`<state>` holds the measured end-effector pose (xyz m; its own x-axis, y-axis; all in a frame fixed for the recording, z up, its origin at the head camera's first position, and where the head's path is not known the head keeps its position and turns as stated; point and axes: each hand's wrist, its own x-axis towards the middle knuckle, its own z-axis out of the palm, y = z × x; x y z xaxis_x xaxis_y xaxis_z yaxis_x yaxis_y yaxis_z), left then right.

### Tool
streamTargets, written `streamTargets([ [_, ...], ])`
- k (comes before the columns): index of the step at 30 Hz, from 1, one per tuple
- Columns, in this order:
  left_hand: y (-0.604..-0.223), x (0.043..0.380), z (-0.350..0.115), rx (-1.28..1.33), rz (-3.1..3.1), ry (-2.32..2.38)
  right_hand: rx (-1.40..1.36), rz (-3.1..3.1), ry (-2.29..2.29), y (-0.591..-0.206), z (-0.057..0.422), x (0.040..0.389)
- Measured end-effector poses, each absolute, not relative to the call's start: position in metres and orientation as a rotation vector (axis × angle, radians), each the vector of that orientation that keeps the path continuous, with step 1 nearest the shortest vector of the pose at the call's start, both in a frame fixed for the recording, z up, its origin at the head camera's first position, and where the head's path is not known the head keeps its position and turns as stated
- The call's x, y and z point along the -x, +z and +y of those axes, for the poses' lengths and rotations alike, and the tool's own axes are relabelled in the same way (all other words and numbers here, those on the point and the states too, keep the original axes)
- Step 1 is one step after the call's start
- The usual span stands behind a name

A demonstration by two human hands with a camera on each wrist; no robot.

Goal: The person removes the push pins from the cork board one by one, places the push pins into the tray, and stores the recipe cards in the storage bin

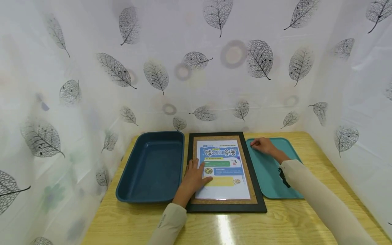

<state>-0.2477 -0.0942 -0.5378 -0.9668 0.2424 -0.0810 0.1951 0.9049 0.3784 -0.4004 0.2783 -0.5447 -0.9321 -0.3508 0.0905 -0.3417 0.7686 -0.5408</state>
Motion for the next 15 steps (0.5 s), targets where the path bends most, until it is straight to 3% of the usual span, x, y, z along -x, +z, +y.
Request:
streamTargets([
  [15,-0.5339,0.2464,-0.0936,-0.341,2.926,0.598,0.498,2.941,-0.929,-0.5484,0.2759,0.3969],
])
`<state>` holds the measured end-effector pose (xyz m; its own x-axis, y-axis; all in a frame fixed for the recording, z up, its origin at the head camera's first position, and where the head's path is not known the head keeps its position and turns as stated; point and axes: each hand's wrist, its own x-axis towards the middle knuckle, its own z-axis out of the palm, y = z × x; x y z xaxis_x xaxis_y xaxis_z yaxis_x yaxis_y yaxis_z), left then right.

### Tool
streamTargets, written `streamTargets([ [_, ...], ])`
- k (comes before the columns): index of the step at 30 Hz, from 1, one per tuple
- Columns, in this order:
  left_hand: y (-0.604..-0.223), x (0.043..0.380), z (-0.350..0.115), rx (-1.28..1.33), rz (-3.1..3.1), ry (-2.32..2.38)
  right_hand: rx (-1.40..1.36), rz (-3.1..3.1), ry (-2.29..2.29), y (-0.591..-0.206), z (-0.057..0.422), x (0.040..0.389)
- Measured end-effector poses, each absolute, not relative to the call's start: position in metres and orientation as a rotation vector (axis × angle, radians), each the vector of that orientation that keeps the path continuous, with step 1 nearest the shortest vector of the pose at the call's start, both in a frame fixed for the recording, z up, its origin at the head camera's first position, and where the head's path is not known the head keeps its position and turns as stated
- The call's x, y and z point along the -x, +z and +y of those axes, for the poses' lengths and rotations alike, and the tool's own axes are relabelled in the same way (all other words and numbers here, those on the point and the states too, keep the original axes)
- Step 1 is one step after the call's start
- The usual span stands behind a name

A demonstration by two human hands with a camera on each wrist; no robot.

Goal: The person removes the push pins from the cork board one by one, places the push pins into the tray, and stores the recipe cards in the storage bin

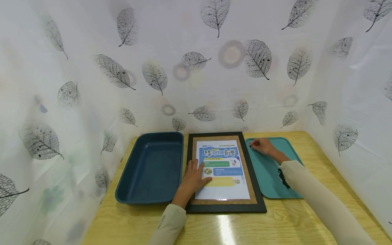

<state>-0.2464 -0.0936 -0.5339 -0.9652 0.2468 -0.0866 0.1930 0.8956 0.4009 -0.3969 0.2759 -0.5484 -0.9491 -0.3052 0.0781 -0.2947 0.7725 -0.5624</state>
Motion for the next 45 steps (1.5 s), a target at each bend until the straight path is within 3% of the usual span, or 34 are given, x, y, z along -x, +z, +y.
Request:
streamTargets([
  [45,-0.536,0.247,-0.092,-0.319,2.934,0.583,0.749,2.893,-0.962,-0.538,0.25,0.373],
])
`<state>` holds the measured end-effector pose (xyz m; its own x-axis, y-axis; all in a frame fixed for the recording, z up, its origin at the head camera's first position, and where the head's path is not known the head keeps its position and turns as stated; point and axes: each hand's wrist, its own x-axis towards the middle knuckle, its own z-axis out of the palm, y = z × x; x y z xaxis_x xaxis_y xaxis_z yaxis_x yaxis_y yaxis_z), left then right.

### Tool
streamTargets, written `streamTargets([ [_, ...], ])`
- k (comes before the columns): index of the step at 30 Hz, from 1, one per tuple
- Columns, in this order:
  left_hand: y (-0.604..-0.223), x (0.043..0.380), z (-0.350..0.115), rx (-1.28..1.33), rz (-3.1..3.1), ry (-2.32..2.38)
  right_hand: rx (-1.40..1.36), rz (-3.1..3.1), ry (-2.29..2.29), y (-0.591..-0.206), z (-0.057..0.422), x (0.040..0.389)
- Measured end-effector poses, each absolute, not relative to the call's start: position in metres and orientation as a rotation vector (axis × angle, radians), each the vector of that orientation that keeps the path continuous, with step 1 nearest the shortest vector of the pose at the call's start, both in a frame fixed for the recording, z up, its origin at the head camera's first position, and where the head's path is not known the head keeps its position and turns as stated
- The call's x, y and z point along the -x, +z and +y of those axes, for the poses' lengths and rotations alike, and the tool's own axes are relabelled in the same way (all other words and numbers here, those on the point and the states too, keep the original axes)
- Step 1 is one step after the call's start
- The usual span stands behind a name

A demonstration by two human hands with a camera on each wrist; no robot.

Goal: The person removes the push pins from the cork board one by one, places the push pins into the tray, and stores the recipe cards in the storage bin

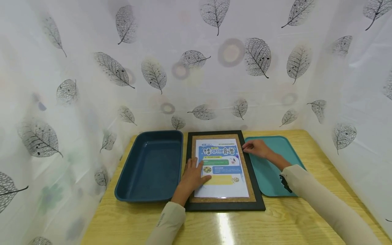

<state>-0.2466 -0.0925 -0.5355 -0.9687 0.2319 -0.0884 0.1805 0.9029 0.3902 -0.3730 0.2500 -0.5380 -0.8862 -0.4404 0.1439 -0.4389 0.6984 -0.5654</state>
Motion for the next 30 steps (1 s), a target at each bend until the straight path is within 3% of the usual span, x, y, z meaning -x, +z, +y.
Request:
streamTargets([
  [30,-0.535,0.247,-0.095,-0.328,2.925,0.58,0.908,2.776,-0.904,-0.54,0.225,0.359],
])
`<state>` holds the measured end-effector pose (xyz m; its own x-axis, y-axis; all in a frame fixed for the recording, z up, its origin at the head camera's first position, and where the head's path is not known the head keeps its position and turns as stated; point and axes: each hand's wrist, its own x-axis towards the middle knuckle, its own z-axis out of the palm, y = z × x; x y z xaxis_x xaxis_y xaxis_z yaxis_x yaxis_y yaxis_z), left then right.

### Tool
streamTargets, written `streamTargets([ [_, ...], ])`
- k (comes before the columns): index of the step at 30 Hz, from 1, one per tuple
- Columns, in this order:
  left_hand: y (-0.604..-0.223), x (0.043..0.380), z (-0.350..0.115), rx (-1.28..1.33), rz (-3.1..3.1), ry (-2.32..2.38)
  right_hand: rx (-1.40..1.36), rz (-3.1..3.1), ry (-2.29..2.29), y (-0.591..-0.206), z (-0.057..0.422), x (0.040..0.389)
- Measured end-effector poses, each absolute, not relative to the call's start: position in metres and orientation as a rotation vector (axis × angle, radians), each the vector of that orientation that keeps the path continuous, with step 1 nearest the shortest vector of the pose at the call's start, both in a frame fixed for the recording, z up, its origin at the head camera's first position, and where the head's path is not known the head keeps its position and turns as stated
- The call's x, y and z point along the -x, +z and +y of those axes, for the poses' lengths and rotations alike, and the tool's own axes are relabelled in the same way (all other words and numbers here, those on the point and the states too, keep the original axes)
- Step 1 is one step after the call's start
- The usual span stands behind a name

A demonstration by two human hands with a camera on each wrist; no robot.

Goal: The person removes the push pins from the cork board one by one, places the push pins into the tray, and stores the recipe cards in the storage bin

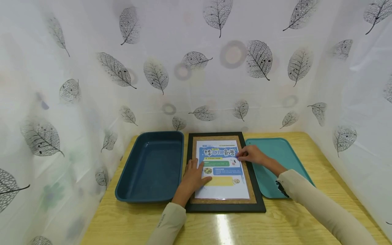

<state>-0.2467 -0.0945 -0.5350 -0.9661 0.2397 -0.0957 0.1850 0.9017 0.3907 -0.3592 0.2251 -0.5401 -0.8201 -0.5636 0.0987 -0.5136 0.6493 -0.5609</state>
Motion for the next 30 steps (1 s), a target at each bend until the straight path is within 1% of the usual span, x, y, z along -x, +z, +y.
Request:
streamTargets([
  [16,-0.5347,0.2465,-0.0934,-0.309,2.923,0.589,0.886,2.703,-0.855,-0.5315,0.2204,0.3607],
  [30,-0.5348,0.2466,-0.0927,-0.326,2.925,0.58,0.832,2.679,-0.814,-0.5345,0.2208,0.3639],
])
